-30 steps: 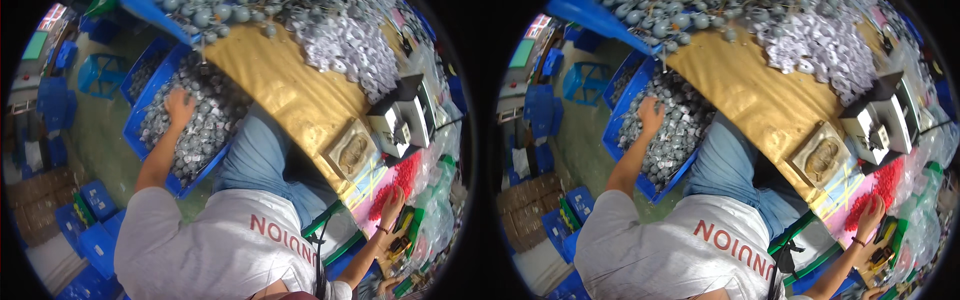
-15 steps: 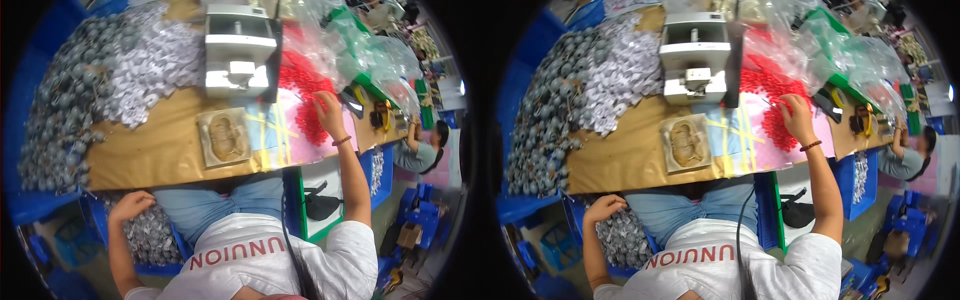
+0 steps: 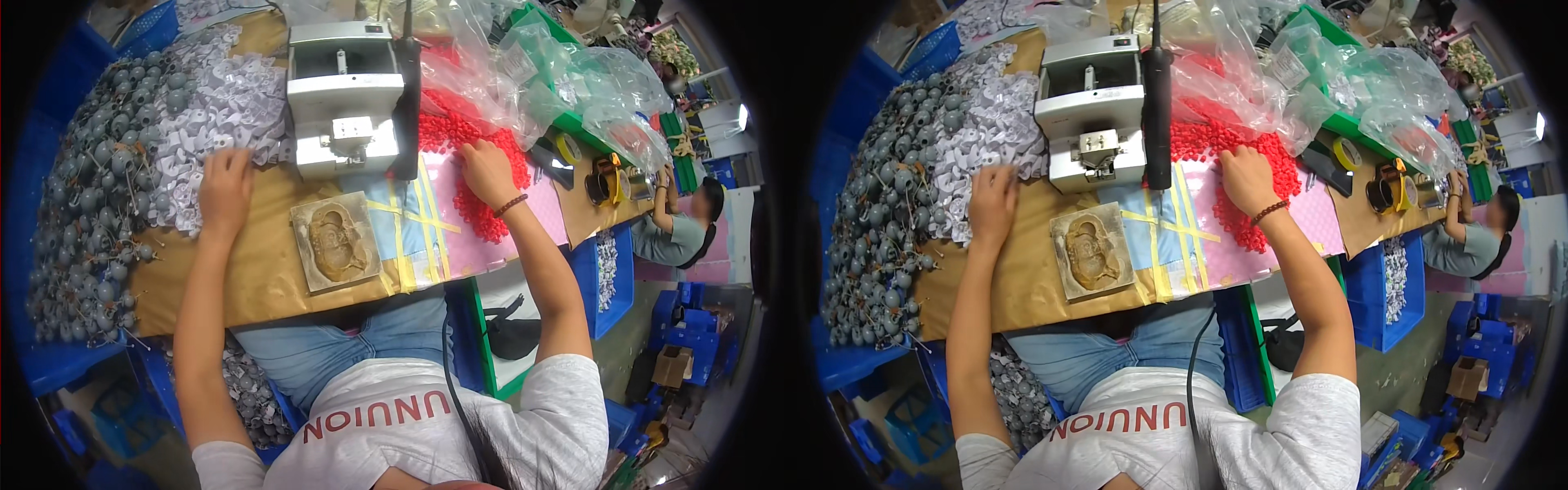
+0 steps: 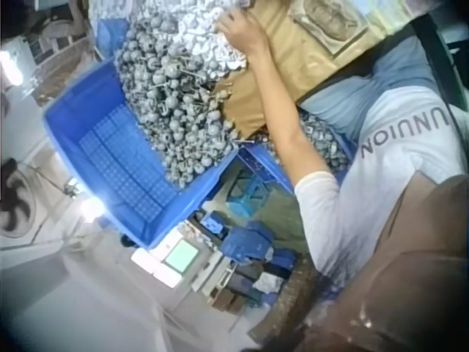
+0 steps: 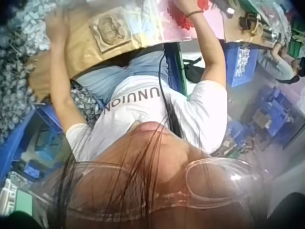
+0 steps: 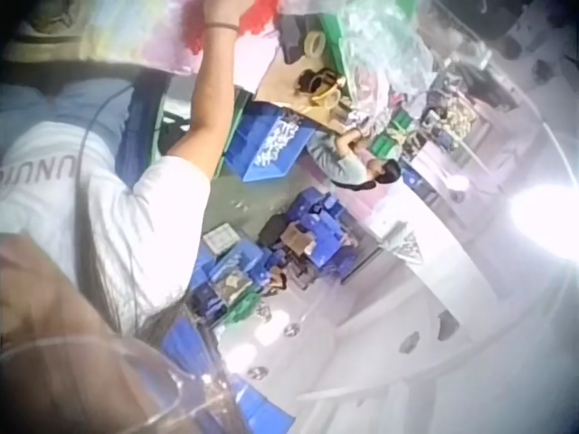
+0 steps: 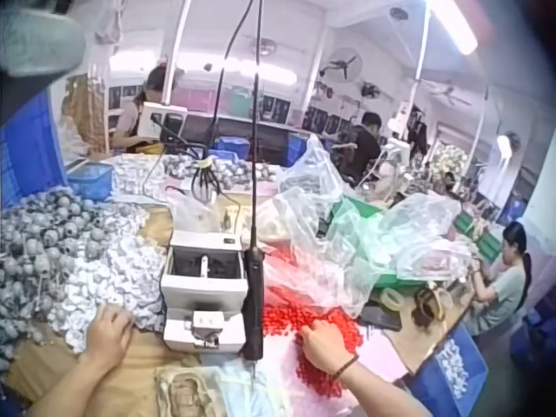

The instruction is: Assembling toy components using a handheld power tool at a factory workbench.

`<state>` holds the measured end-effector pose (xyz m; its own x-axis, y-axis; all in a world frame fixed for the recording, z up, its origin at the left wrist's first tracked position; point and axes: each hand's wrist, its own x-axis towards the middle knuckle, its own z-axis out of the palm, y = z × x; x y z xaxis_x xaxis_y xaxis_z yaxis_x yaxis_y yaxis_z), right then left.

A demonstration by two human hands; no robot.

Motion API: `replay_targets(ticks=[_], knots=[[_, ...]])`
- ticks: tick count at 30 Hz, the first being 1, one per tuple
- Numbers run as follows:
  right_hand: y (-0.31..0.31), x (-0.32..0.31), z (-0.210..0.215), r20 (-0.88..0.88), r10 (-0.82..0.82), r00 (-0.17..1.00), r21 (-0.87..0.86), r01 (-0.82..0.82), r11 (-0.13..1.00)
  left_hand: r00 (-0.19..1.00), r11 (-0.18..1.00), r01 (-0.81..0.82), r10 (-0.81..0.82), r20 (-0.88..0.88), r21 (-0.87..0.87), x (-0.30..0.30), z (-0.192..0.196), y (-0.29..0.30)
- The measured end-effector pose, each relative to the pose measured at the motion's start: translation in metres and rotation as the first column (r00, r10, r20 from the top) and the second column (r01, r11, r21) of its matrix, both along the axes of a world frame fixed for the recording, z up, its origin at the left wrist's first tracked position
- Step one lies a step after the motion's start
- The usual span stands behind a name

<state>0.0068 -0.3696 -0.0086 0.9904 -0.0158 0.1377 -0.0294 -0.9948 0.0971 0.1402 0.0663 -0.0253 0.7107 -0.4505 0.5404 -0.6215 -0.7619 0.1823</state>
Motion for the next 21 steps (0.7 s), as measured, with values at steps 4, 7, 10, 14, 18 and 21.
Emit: replay_targets(ticks=[4, 7, 10, 14, 18, 21], knots=[[-0.004, 0.000, -0.006, 0.072, 0.023, 0.997, 0.023, -0.025, 0.999, 1.000, 1.000, 0.028, -0.028, -0.013, 0.010, -0.001, 0.004, 0.002], [-0.004, -0.002, -0.003, 0.140, 0.035, 0.990, 0.078, -0.046, 0.996, 0.997, 0.998, 0.062, -0.062, -0.042, -0.003, 0.003, 0.014, -0.004], [0.008, -0.003, 0.015, 0.240, 0.016, 0.971, 0.250, -0.078, 0.965, 0.996, 0.995, 0.090, -0.089, -0.031, 0.039, 0.012, 0.014, -0.006], [0.048, -0.025, 0.031, 0.204, 0.000, 0.979, 0.616, -0.129, 0.777, 0.993, 0.999, 0.039, -0.041, -0.110, -0.015, -0.014, 0.019, 0.007], [0.085, -0.059, 0.027, 0.121, 0.063, 0.991, 0.843, -0.136, 0.521, 0.983, 0.977, 0.114, -0.138, -0.121, -0.182, -0.070, 0.021, 0.021], [0.100, -0.065, 0.007, 0.055, 0.130, 0.990, 0.876, -0.110, 0.470, 0.955, 0.977, 0.107, -0.153, -0.253, -0.185, -0.104, 0.003, 0.037]])
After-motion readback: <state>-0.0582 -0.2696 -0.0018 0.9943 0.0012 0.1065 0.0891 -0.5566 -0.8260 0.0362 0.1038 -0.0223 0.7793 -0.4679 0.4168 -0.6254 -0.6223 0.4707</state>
